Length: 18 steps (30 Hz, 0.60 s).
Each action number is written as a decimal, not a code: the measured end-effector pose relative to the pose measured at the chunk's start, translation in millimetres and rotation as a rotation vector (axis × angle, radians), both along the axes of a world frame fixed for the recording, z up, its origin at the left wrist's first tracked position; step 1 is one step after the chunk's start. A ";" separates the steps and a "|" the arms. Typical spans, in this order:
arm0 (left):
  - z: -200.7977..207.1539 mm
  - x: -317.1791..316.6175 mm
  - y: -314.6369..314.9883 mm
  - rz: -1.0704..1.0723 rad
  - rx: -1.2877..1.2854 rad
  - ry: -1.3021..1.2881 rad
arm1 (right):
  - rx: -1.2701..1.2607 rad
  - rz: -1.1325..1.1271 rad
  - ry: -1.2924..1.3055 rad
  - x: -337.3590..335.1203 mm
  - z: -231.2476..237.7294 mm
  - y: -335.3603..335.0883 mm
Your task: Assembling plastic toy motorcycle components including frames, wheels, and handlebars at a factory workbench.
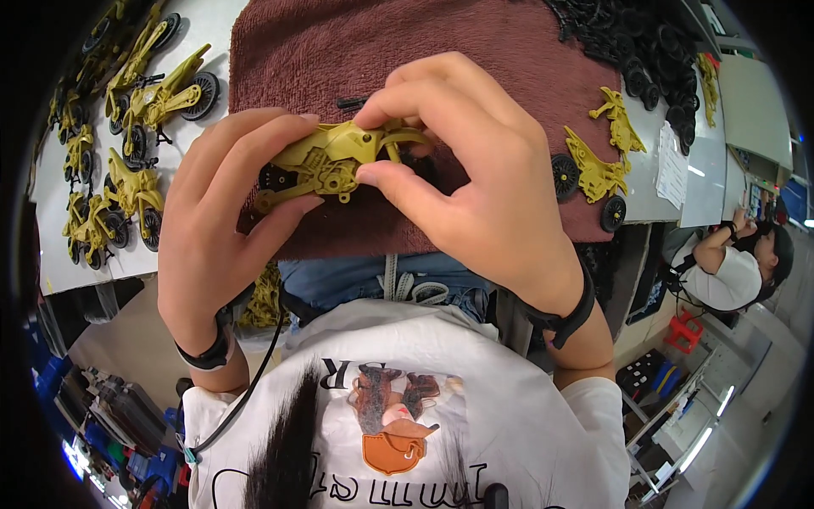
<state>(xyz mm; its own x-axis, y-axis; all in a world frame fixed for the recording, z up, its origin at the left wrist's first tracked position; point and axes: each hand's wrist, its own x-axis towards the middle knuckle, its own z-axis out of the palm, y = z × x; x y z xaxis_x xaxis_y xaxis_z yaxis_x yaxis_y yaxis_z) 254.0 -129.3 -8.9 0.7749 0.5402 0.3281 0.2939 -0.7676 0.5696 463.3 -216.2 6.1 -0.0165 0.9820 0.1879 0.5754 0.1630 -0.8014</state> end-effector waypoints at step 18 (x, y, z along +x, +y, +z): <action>-7.4 3.1 5.3 0.041 -0.096 0.054 | 0.105 -0.229 -0.258 -14.1 -19.1 -8.3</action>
